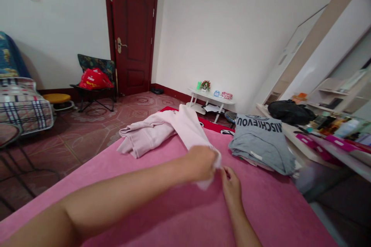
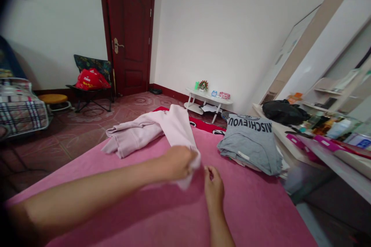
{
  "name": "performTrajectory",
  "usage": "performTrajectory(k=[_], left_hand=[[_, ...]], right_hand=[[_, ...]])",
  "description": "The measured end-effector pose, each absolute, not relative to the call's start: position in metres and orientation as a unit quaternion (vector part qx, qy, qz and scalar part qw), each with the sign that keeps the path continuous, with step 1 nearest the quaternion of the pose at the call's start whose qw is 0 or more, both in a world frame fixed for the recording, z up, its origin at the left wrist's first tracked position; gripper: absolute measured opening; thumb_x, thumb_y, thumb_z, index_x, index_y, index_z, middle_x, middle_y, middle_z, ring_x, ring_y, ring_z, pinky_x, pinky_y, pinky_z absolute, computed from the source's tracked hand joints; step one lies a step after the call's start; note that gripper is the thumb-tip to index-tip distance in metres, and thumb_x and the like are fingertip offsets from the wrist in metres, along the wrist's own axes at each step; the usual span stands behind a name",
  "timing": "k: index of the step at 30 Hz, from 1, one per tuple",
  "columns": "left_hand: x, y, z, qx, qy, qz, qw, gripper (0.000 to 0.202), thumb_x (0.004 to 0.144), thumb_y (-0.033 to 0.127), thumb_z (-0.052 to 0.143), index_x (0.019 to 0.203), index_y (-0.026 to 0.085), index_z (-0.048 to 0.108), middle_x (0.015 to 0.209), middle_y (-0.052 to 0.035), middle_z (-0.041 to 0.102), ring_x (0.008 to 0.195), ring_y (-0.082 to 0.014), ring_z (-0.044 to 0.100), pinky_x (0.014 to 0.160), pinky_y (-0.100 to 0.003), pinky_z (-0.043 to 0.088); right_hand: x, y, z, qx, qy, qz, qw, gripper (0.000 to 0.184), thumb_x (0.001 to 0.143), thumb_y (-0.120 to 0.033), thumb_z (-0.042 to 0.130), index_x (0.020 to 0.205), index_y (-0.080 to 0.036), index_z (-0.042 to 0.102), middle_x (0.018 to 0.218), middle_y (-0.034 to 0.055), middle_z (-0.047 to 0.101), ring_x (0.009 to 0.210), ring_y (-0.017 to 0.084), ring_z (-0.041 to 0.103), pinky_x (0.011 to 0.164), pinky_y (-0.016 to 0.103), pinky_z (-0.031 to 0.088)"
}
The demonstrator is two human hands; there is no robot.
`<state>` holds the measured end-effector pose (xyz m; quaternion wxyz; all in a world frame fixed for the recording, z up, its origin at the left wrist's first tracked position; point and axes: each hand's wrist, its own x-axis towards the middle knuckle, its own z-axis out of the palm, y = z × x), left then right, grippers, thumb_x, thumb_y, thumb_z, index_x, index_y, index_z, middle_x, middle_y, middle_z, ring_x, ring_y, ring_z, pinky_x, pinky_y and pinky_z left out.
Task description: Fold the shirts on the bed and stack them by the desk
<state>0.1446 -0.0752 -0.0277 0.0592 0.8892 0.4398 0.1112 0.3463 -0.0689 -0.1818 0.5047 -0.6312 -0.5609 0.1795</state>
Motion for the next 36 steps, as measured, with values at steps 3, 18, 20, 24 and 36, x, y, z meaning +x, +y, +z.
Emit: performTrajectory(k=[3, 18, 20, 24, 36], left_hand=[[0.168, -0.113, -0.048, 0.969, 0.054, -0.040, 0.240, 0.017, 0.078, 0.028, 0.060, 0.089, 0.016, 0.068, 0.077, -0.0064, 0.071, 0.073, -0.0226, 0.067, 0.065, -0.028, 0.052], [0.129, -0.031, -0.149, 0.797, 0.491, 0.347, -0.060, 0.076, 0.082, 0.032, 0.058, 0.148, 0.018, 0.024, 0.158, -0.0132, 0.006, 0.144, -0.0319, -0.004, 0.114, -0.056, 0.002], [0.134, -0.034, -0.146, 0.803, 0.476, 0.355, -0.050, 0.077, 0.082, 0.030, 0.059, 0.148, 0.018, 0.023, 0.158, -0.0120, 0.006, 0.144, -0.0307, -0.006, 0.114, -0.055, 0.000], [0.140, -0.039, -0.135, 0.782, 0.419, 0.445, 0.119, 0.077, 0.080, 0.035, 0.062, 0.146, 0.018, 0.028, 0.158, -0.0107, 0.006, 0.144, -0.0308, -0.007, 0.114, -0.055, -0.004], [0.144, -0.047, -0.094, 0.196, 0.034, 0.509, 0.838, 0.073, 0.085, 0.067, 0.037, 0.137, 0.017, 0.025, 0.135, -0.0187, 0.050, 0.128, -0.0251, 0.046, 0.104, -0.042, 0.038]], right_hand=[[0.351, -0.075, -0.178, -0.616, -0.503, 0.216, 0.567, 0.046, 0.084, -0.057, 0.042, 0.096, -0.017, 0.062, 0.095, 0.0094, 0.068, 0.086, 0.023, 0.064, 0.078, 0.034, 0.048], [0.332, -0.074, -0.180, -0.608, -0.677, 0.050, 0.411, 0.061, 0.082, -0.045, 0.054, 0.134, -0.013, 0.046, 0.140, 0.0179, 0.046, 0.131, 0.030, 0.040, 0.108, 0.050, 0.030], [0.325, -0.076, -0.173, -0.587, -0.696, 0.035, 0.411, 0.074, 0.079, -0.046, 0.059, 0.142, -0.016, 0.036, 0.150, 0.0164, 0.033, 0.140, 0.032, 0.025, 0.112, 0.056, 0.019], [0.307, -0.087, -0.150, -0.548, -0.674, 0.134, 0.477, 0.085, 0.072, -0.048, 0.069, 0.144, -0.022, 0.033, 0.156, 0.0111, 0.020, 0.144, 0.031, 0.009, 0.113, 0.059, 0.002], [0.279, -0.108, -0.095, -0.228, -0.328, 0.647, 0.650, 0.079, 0.080, -0.078, 0.025, 0.124, -0.021, 0.057, 0.143, 0.0102, 0.045, 0.138, 0.022, 0.032, 0.115, 0.046, 0.025]])
